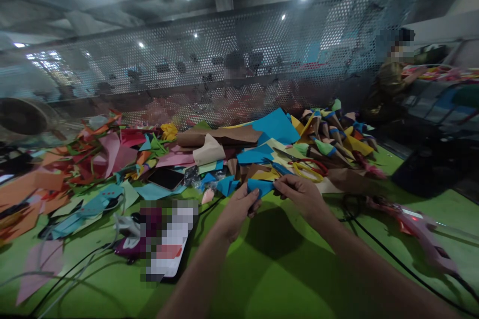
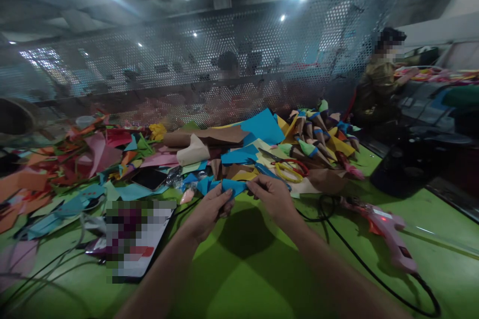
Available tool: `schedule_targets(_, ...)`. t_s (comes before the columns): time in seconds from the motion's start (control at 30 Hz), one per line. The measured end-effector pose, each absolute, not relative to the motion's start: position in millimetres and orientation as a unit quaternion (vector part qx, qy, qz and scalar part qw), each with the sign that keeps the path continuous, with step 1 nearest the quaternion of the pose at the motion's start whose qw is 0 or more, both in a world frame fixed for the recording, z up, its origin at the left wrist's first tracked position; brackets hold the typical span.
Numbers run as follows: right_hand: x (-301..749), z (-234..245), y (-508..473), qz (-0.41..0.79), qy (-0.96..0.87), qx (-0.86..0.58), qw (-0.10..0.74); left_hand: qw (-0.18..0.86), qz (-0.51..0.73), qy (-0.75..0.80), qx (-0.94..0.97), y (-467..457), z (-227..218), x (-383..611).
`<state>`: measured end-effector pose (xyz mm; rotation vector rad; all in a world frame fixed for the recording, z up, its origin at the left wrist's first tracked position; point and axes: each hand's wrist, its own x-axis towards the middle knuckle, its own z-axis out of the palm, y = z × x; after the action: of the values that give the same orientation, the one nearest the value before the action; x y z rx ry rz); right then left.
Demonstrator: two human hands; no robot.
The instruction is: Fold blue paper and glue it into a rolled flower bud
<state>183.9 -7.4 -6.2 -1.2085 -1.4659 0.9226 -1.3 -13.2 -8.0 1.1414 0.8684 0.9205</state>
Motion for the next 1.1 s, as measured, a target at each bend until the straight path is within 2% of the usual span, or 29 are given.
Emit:
schedule_targets(0.3,184,-7,-7,0.405,-0.614,-0.486,0.472,0.598,0.395,0.420,0.557,-16,-2,0)
schedule_targets(0.47,185,-6,-7,0.366,-0.599,-0.504,0.502,0.529,0.354,0.460,0.619,-12,-6,-1)
schedule_targets(0.63,184,-5,-7,0.359,-0.640,-0.496,0.465,0.444,0.363,0.462,0.677,-8,-9,-2)
schedule_targets(0.87,184,-6,-7,0.373,-0.603,-0.515,0.481,0.412,0.350,0.483,0.688,-7,-14,-3)
schedule_targets(1.1,187,-12,-3,0.385,-0.612,-0.516,0.460,0.348,0.340,0.455,0.745,-10,-15,-3)
